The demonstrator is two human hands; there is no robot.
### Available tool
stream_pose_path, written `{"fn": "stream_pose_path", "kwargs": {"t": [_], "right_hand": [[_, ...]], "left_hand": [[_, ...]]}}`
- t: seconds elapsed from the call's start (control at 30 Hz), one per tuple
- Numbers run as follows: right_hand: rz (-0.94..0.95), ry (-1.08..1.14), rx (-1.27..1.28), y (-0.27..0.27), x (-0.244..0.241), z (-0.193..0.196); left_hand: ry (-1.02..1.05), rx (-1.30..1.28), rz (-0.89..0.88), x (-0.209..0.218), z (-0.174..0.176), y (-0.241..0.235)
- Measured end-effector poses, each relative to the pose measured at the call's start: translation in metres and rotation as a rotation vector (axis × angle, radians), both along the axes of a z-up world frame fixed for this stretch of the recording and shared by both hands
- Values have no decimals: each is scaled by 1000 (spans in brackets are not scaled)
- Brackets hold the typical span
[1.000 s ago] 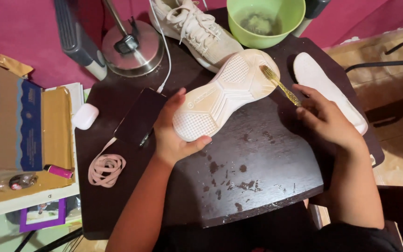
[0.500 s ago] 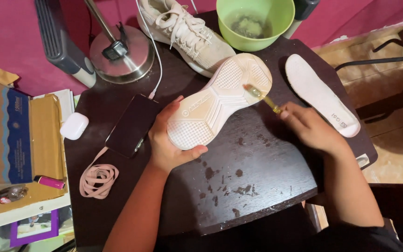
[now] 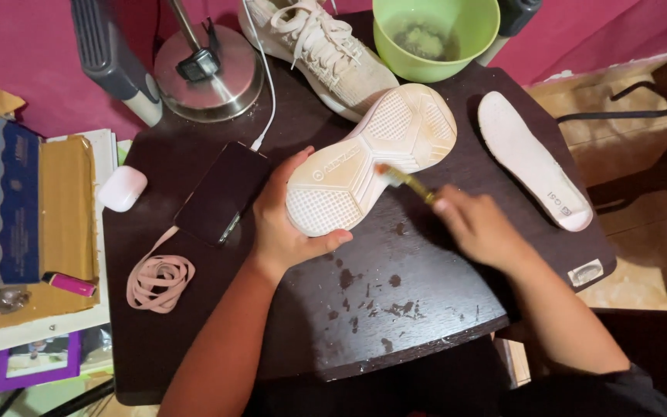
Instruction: The person scrubs the heel and sole of a light-colored sneaker using a yellow toothbrush. They repeatedly dip the brush into a green bowl of water and continue scrubbing the shoe's bottom surface.
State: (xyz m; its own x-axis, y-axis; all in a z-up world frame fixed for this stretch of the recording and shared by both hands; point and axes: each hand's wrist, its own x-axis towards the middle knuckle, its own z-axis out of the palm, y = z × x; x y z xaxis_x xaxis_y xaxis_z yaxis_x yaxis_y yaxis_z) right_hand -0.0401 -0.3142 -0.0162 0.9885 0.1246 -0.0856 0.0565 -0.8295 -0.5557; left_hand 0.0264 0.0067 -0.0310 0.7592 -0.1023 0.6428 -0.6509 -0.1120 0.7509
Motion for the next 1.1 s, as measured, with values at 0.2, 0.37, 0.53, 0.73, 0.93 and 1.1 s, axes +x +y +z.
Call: {"fn": "stream_pose_path", "kwargs": {"t": [0.2,0.37,0.53,0.73,0.93,1.1], "right_hand": [[-68,-130,-42,-8,3,-8],[-5,-138,-6,3,1,-7],[30,-192,-11,6,-5,-21],[8,-275,-38,1,-4,-21],[-34,-336,-45,12,-3,-6],[35,-332,1,8,4,-1]], "left_hand": [[-3,29,27,-3,2,1],[9,16,25,-5,6,-1],[23,0,22,-6,4,-3],[39,33,-12,-7,3,-1],[33,33,-32,-7,4,0],[26,12,-55,-7,2,-1]]}}
